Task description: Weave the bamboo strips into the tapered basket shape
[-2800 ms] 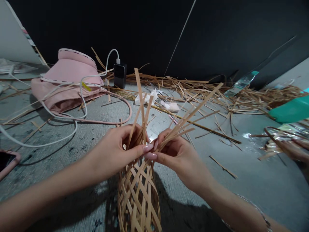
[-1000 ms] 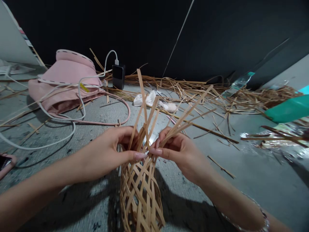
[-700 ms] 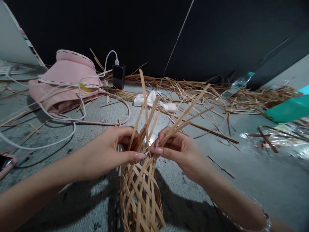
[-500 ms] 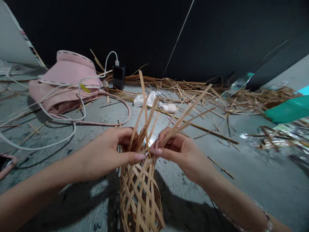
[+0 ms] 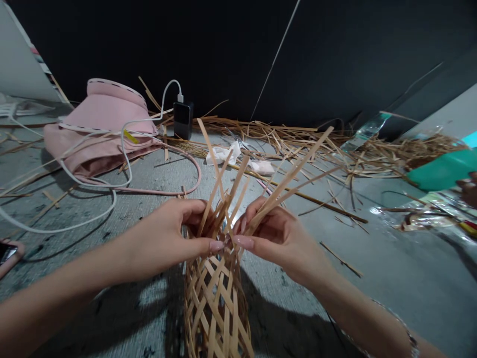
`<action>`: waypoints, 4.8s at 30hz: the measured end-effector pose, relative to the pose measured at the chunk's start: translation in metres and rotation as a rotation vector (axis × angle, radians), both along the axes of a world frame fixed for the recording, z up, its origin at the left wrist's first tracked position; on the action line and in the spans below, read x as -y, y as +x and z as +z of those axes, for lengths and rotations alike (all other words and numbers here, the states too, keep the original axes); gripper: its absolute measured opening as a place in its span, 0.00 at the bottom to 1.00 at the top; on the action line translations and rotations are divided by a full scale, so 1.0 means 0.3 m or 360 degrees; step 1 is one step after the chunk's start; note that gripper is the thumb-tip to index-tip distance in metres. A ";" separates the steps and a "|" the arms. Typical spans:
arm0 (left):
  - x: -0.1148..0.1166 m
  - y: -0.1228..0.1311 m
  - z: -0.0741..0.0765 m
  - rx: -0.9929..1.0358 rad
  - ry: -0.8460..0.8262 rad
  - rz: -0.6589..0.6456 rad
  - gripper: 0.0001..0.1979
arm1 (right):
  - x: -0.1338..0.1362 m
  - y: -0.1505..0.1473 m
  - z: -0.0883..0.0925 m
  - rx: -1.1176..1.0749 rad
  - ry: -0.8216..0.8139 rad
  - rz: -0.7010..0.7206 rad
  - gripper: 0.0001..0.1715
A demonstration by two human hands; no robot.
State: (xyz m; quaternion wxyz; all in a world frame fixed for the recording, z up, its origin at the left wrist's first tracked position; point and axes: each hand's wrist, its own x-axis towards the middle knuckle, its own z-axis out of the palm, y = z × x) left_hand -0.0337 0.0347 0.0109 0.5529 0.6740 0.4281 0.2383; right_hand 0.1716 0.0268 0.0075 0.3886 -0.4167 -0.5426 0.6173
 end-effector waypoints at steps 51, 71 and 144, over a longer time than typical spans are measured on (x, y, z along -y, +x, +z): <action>-0.004 0.011 -0.014 0.0181 0.0045 -0.0051 0.05 | 0.027 -0.026 -0.006 0.0148 -0.0245 -0.0212 0.16; 0.010 0.008 -0.021 0.0102 0.0033 -0.0114 0.08 | 0.020 -0.024 -0.008 0.0175 -0.0189 -0.0144 0.08; 0.039 0.046 -0.039 0.0174 0.0095 0.0458 0.05 | 0.009 -0.025 -0.056 -0.0206 0.0051 -0.0309 0.07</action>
